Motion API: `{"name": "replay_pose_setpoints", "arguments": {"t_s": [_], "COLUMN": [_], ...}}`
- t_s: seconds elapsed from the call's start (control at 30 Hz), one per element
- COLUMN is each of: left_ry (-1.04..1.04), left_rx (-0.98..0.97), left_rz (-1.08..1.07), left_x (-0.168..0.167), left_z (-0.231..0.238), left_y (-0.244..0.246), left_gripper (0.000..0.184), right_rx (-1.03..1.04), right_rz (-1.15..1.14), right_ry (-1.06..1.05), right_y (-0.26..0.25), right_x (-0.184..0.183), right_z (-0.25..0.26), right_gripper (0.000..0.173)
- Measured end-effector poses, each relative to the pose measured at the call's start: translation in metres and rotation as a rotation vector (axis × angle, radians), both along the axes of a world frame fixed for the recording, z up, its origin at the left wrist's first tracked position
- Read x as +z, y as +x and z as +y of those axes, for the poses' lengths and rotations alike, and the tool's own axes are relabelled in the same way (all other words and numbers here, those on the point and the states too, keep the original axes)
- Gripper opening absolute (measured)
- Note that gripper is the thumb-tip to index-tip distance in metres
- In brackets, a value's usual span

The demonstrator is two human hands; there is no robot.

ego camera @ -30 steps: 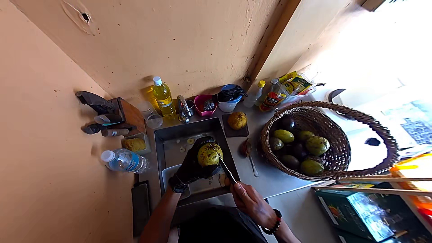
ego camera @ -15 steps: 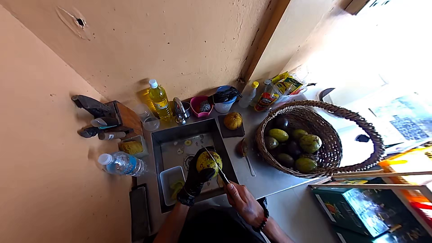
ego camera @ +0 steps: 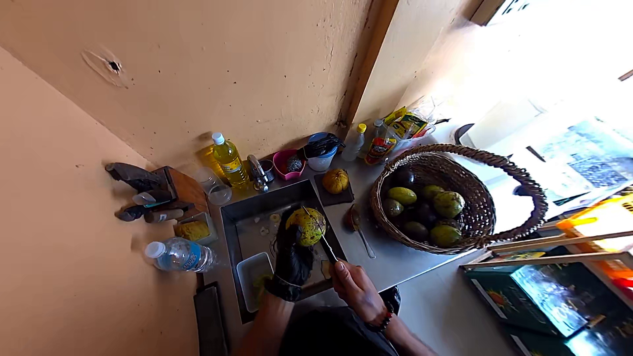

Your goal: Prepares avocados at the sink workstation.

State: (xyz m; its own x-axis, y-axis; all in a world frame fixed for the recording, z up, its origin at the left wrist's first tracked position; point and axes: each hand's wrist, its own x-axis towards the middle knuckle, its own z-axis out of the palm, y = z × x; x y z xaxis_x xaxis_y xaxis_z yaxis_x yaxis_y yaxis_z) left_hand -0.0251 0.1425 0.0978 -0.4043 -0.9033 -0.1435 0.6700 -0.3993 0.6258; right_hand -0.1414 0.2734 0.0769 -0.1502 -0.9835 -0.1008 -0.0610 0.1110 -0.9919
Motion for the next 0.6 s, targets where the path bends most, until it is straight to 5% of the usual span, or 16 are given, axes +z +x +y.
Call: {"name": "replay_pose_setpoints", "arguments": {"t_s": [0.1, 0.3, 0.43, 0.5, 0.6], "left_ry": [0.098, -0.371, -0.629, -0.677, -0.554], "left_rx": [-0.040, -0.182, -0.381, -0.437, -0.212], "left_rz": [0.022, -0.374, -0.543, -0.658, -0.621], "left_x": [-0.014, -0.016, 0.008, 0.024, 0.024], "left_z": [0.010, -0.008, -0.032, -0.041, -0.029], "left_y": [-0.009, 0.015, 0.031, 0.033, 0.019], "left_gripper": [0.057, 0.074, 0.083, 0.089, 0.102], "right_rx": [-0.057, 0.009, 0.129, 0.144, 0.013], "right_rz": [-0.105, 0.134, -0.023, -0.097, -0.081], "right_ry": [0.053, 0.206, 0.260, 0.216, 0.069], "right_y": [0.010, -0.006, -0.021, -0.026, -0.016], "right_x": [-0.005, 0.006, 0.013, 0.011, -0.001], "right_z": [-0.002, 0.011, 0.019, 0.019, 0.014], "right_gripper": [0.049, 0.056, 0.053, 0.055, 0.056]}}
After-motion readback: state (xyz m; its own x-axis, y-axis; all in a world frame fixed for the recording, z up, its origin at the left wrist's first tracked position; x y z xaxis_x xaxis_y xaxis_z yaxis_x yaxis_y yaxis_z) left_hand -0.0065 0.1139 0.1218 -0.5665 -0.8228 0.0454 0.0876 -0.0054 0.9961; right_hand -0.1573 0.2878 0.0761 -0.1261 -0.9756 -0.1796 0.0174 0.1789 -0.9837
